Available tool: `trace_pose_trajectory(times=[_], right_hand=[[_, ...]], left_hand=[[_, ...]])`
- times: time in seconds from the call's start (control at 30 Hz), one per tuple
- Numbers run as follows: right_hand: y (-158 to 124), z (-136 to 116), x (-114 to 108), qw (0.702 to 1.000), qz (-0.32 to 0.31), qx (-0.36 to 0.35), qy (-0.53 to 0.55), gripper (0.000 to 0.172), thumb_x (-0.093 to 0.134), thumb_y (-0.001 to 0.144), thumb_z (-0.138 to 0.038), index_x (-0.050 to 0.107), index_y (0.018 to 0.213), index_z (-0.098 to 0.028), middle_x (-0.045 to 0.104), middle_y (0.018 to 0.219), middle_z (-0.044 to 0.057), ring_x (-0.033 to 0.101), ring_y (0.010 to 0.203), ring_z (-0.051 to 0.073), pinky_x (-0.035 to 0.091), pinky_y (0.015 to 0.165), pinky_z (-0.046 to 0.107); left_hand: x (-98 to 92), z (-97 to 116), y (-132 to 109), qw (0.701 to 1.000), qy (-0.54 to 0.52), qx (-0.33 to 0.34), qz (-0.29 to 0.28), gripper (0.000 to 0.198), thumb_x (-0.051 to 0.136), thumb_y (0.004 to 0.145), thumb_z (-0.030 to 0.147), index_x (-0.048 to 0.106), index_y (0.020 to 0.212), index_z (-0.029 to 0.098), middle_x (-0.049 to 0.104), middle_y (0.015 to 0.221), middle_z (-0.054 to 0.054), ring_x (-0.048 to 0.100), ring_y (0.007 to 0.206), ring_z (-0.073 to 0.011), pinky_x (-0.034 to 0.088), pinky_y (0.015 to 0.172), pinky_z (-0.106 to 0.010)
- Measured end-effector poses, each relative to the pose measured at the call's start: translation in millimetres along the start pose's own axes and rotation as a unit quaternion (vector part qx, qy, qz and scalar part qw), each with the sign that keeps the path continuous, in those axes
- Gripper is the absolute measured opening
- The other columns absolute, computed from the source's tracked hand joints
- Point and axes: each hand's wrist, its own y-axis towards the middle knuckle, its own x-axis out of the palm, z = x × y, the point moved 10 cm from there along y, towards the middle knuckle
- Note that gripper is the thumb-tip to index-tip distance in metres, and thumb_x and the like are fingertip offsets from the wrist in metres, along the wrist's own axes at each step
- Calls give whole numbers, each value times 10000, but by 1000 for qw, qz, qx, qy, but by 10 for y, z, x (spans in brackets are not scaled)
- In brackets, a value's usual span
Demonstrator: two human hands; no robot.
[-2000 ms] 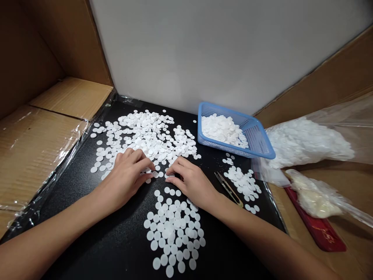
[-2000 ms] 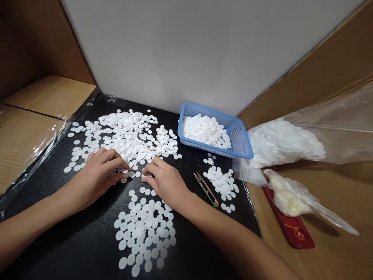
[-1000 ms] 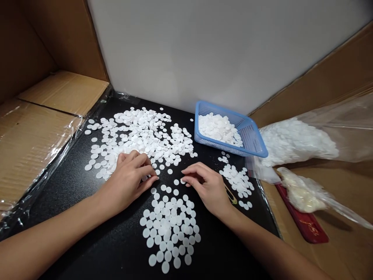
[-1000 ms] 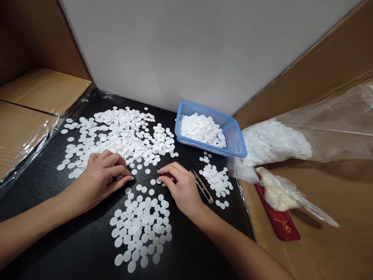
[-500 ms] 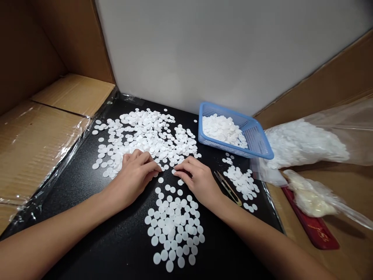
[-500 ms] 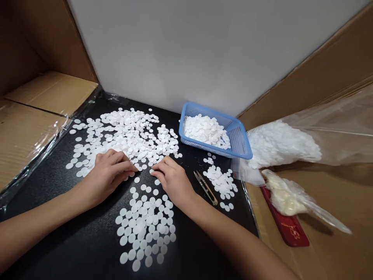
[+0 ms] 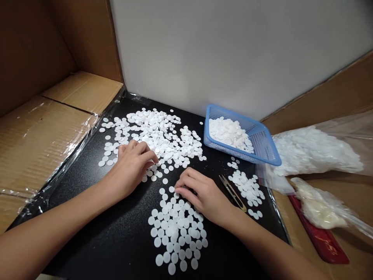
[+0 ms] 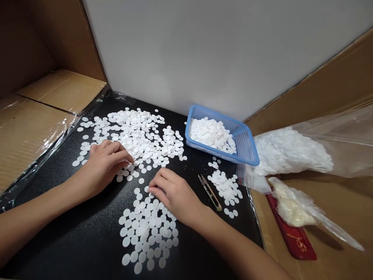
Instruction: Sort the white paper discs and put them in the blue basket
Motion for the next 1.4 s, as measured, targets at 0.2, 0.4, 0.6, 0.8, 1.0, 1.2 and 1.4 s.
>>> trace_pose_trajectory(times=[0.2,0.4,0.6,0.8,1.0,1.2,1.4], right_hand=[[250,98,0,997,37,15,-71,108,585,960,-164,669,1027,-177,620,938,57,636,799,173,538,717,301],[363,65,189,983,17,-5,-181,151,549,972,-162,651,863,-151,620,861,61,601,745,171,493,659,284],[232,361,56,987,23,154,25,235,667,899,-250,596,681,-197,562,617,-37,469,520,105,370,491,222],[-43,525,-163,977,50,206,-22,251,613,911,-294,529,689,-214,498,562,-50,435,504,111,329,490,233],[-265,497,-184,977,124,175,13,177,529,948,-283,612,811,-207,562,630,-25,448,521,111,346,490,235],[-216,549,-226,966,192,151,82,162,552,943,-313,660,904,-198,608,675,-11,490,519,111,393,488,240],[-188,601,-267,962,194,144,128,156,580,929,-319,669,891,-197,615,669,-16,507,511,103,399,483,235]], left_hand=[[-10,-61,14,1000,12,-15,-9,222,557,907,69,689,871,244,599,886,-31,432,864,-224,259,758,-355],[-31,-96,-4,999,36,-20,10,195,577,904,80,697,874,231,589,878,-31,423,865,-218,258,768,-354],[73,16,-55,999,11,13,-39,168,589,918,94,694,911,225,593,913,-35,443,891,-221,262,770,-359],[198,119,-106,998,6,38,-54,89,640,908,135,671,887,217,571,902,-31,459,898,-228,265,786,-374],[234,155,-71,998,14,28,-61,47,677,891,186,648,855,196,573,917,-36,461,902,-233,274,806,-388],[165,221,-33,998,-6,36,-43,97,669,867,132,629,826,210,582,903,-20,459,882,-218,270,767,-360],[-11,623,-98,983,8,179,26,109,586,954,180,626,859,217,621,929,-40,481,931,-224,293,780,-368]])
